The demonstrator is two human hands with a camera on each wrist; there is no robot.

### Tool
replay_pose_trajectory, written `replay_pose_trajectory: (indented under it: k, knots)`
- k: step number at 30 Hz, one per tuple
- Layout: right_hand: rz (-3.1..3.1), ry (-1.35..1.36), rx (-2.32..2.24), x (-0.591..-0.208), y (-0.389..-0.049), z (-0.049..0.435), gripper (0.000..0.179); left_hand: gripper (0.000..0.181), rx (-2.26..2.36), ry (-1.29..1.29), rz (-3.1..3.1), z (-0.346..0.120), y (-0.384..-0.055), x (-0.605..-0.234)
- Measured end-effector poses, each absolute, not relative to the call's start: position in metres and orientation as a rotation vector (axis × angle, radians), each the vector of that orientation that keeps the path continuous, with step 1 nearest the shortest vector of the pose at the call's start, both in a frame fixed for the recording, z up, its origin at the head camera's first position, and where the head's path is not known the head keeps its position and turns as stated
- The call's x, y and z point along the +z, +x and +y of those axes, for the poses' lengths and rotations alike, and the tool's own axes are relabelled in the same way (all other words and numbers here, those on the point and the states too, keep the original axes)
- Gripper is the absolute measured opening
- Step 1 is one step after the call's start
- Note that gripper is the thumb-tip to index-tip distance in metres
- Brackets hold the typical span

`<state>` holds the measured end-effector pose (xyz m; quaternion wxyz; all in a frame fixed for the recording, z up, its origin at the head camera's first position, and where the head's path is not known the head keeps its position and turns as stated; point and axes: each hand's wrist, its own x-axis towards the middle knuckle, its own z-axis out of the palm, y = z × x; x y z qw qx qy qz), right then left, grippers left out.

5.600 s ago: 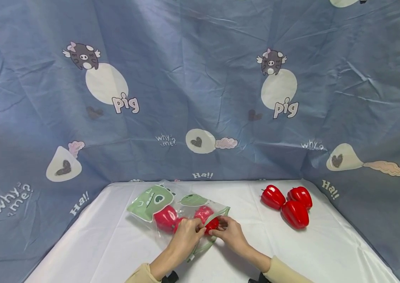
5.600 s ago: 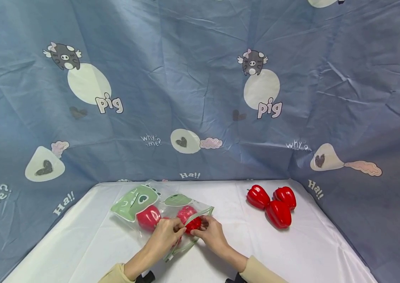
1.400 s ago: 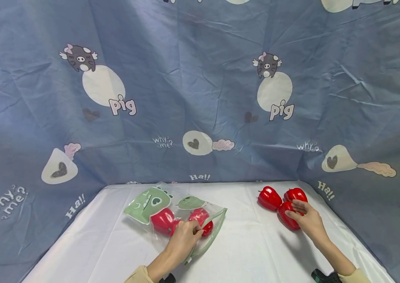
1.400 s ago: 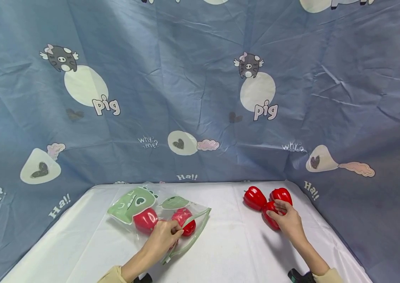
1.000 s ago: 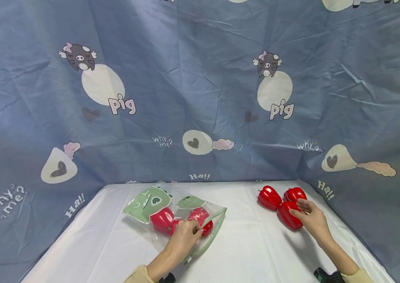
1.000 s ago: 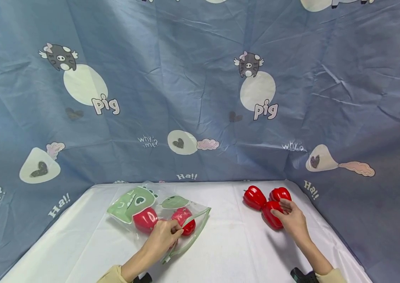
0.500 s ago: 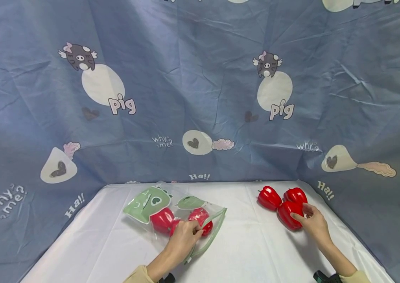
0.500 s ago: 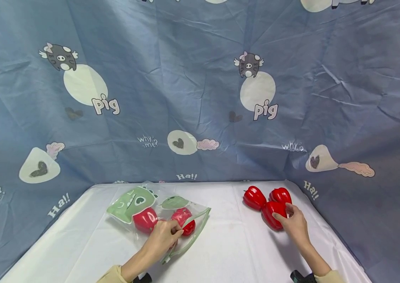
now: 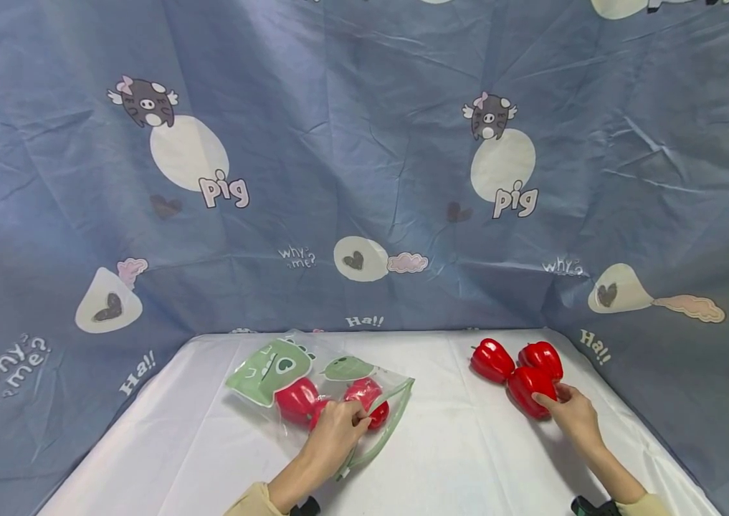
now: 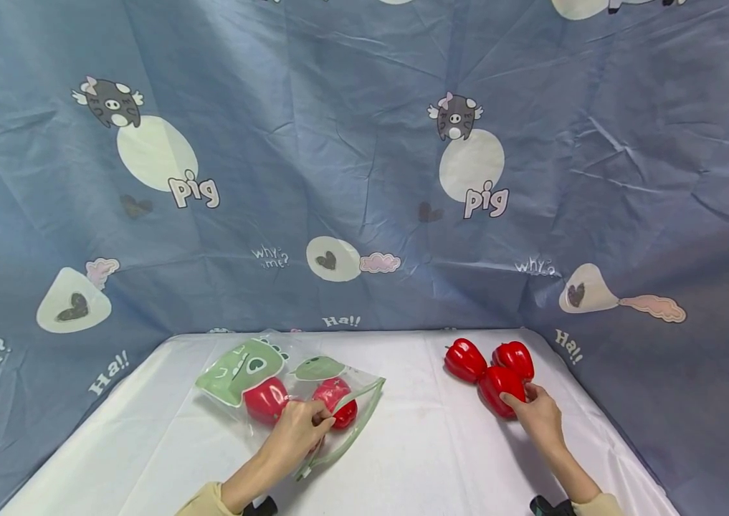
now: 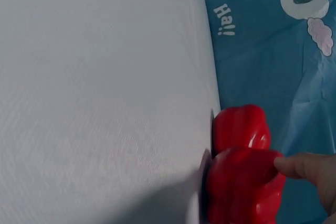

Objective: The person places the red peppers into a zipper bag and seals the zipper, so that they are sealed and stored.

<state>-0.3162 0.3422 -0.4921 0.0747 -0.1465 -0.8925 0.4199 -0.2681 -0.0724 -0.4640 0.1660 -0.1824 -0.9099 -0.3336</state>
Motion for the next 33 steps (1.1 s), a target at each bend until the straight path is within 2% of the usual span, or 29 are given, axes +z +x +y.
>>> replay_pose_trajectory:
  k: [10, 23, 33]
  knots:
    - [-2.740, -0.449, 1.248, -0.496, -0.321, 0.342, 0.092, 0.007, -0.949, -0.518, -2.600, -0.072, -0.267, -0.463]
    - [-2.679, -0.436, 1.261, -0.494, -0.314, 0.338, 0.079, 0.005, -0.970, -0.519, -2.606, -0.072, -0.267, -0.460]
    - [-2.654, -0.400, 1.329, -0.480, -0.302, 0.319, 0.085, 0.005, -0.970, -0.522, -2.602, -0.072, -0.267, -0.460]
